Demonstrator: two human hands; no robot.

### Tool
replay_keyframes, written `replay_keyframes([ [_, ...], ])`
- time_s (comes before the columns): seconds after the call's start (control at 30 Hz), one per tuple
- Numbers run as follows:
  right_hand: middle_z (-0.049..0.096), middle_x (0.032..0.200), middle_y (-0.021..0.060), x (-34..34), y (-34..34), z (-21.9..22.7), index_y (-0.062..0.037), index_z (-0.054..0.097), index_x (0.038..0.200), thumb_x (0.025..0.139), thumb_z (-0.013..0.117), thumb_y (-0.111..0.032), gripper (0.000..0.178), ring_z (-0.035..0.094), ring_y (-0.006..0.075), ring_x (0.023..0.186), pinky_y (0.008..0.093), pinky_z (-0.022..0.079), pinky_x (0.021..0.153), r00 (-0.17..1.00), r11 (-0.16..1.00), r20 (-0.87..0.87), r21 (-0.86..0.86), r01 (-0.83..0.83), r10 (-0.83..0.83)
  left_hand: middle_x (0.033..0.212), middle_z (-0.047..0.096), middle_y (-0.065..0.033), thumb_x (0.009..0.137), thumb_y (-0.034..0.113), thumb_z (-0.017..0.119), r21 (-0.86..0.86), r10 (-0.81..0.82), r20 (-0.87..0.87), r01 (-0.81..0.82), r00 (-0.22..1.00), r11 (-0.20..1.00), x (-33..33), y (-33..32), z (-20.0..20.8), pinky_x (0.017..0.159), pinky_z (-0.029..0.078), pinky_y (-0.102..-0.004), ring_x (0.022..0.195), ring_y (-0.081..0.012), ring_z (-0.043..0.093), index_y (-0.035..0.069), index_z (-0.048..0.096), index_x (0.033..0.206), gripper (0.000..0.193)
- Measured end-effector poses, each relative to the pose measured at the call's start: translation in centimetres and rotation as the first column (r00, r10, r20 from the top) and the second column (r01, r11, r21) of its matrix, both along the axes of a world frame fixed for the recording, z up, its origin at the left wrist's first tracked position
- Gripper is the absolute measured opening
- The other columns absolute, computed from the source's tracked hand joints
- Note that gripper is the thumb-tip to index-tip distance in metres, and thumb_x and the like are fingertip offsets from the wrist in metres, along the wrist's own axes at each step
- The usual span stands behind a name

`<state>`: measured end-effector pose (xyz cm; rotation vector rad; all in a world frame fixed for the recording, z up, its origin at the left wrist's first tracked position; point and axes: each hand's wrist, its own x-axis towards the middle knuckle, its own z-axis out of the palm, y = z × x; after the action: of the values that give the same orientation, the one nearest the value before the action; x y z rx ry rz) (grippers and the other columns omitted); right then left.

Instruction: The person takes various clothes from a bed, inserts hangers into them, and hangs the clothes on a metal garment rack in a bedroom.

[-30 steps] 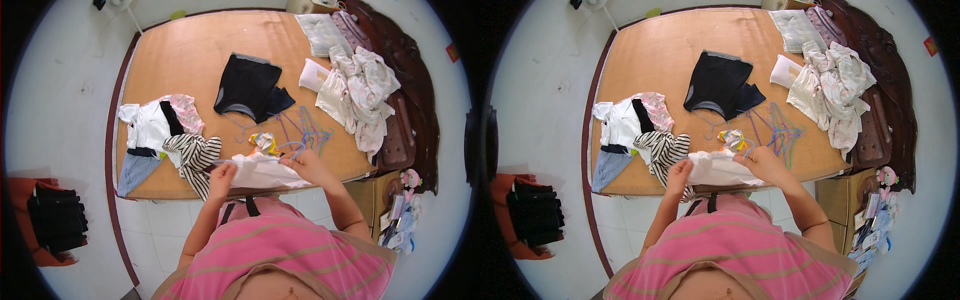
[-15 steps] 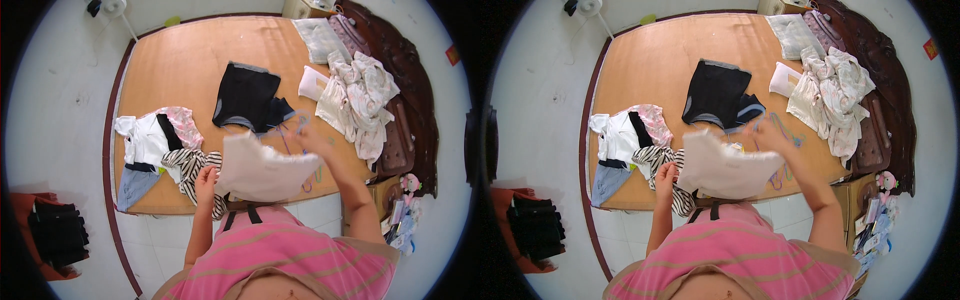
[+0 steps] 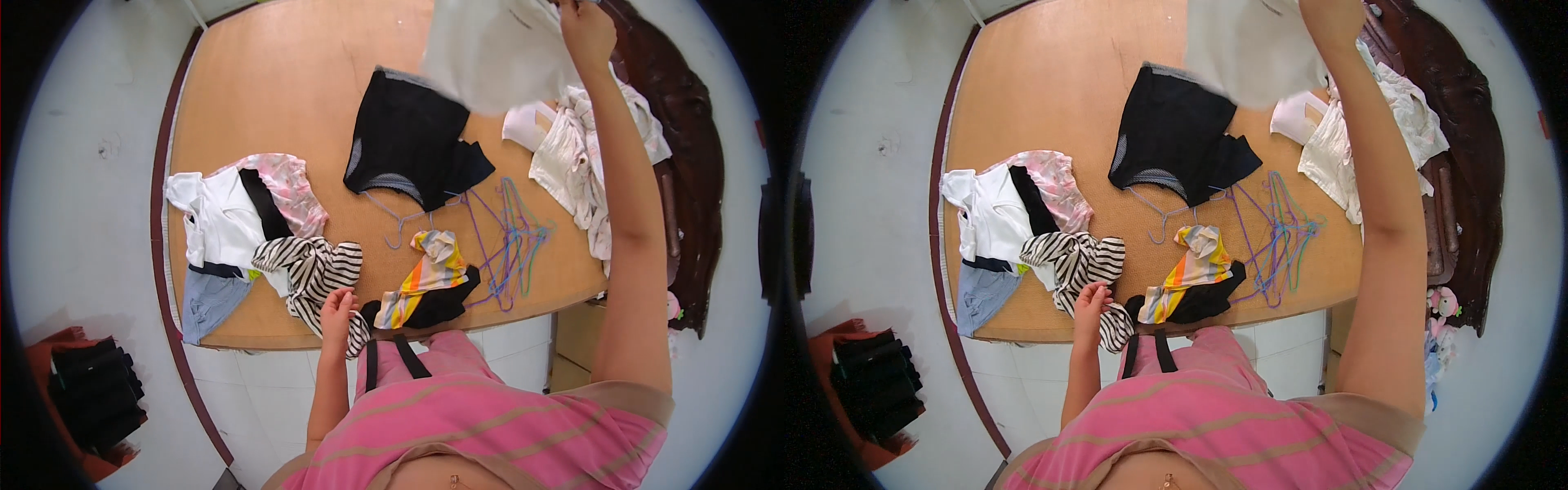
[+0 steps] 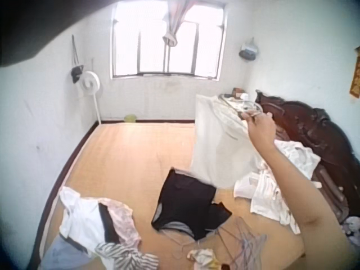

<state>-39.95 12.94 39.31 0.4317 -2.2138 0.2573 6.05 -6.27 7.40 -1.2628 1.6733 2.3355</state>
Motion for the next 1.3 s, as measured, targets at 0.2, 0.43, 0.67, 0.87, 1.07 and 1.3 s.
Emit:
replay_keyframes([
  [0.2, 0.064, 0.078, 0.013, -0.9, -5.8, -19.5, -0.0084, 0.064, 0.086, 0.081, 0.06, -0.018, 0.011, 0.062, 0.0309, 0.067, 0.0382, 0.046, 0.057, 0.822, 0.828, 0.129, -0.185, -0.53, 0.555, 0.086, 0.06, -0.0017, 0.091, 0.019, 0.052, 0.015, -0.071, 0.104, 0.069, 0.992, 0.997, -1.4, -0.2, -4.3, 0.062, 0.041, -0.0183, 0.07, -0.0053, 0.052, 0.003, 0.057, 0.104, 0.021],
  [0.43, 0.058, 0.089, 0.0099, 6.1, -6.1, -45.9, -0.0082, 0.057, 0.083, 0.071, 0.057, -0.004, 0.012, 0.057, 0.03, 0.087, 0.0414, 0.048, 0.071, 0.385, 0.805, 0.865, -0.035, -0.593, 0.321, 0.088, 0.06, -0.0026, 0.09, 0.015, 0.052, 0.081, -0.089, 0.22, 0.072, 0.971, 0.994, -0.8, -0.3, -8.7, 0.062, 0.041, -0.0183, 0.071, -0.0059, 0.052, 0.003, 0.056, 0.106, 0.02],
  [0.67, 0.057, 0.099, 0.0081, 12.4, -3.6, -56.9, -0.0064, 0.054, 0.101, 0.067, 0.064, -0.008, 0.035, 0.053, 0.0268, 0.1, 0.0383, 0.043, 0.079, 0.327, 0.665, 0.943, 0.283, -0.691, -0.061, 0.09, 0.06, -0.0015, 0.09, 0.018, 0.052, 0.164, -0.136, 0.36, 0.081, 0.923, 0.983, -0.3, 0.6, -11.7, 0.064, 0.041, -0.019, 0.073, -0.0064, 0.054, 0.004, 0.056, 0.106, 0.022],
  [0.87, 0.056, 0.082, 0.0046, 6.3, -3.0, -52.0, -0.013, 0.061, 0.081, 0.067, 0.06, -0.009, 0.014, 0.055, 0.024, 0.084, 0.0373, 0.042, 0.072, 0.453, 0.59, 0.876, 0.28, -0.757, 0.165, 0.092, 0.059, -0.002, 0.09, 0.013, 0.051, 0.21, -0.16, 0.331, 0.092, 0.93, 0.973, -2.1, 1.5, -13.0, 0.069, 0.042, -0.0202, 0.077, -0.008, 0.053, 0.003, 0.056, 0.107, 0.02],
  [1.07, 0.055, 0.079, 0.0008, 2.7, 1.1, -53.2, -0.0148, 0.064, 0.071, 0.068, 0.059, -0.012, 0.006, 0.054, 0.0195, 0.085, 0.0324, 0.042, 0.073, 0.568, 0.563, 0.801, 0.387, -0.73, 0.186, 0.088, 0.06, -0.0001, 0.091, 0.017, 0.052, 0.228, -0.191, 0.281, 0.128, 0.941, 0.965, -2.3, 3.2, -14.8, 0.065, 0.04, -0.0183, 0.073, -0.0056, 0.052, 0.005, 0.056, 0.106, 0.02],
  [1.3, 0.056, 0.095, 0.0012, 8.9, 0.9, -56.8, -0.0139, 0.064, 0.086, 0.066, 0.064, -0.016, 0.021, 0.048, 0.0196, 0.098, 0.0371, 0.038, 0.082, 0.443, 0.591, 0.891, 0.41, -0.695, -0.097, 0.091, 0.06, -0.0013, 0.091, 0.015, 0.051, 0.239, -0.2, 0.311, 0.128, 0.929, 0.963, -2.6, 3.7, -14.3, 0.066, 0.041, -0.0181, 0.075, -0.0058, 0.053, 0.005, 0.056, 0.106, 0.02],
])
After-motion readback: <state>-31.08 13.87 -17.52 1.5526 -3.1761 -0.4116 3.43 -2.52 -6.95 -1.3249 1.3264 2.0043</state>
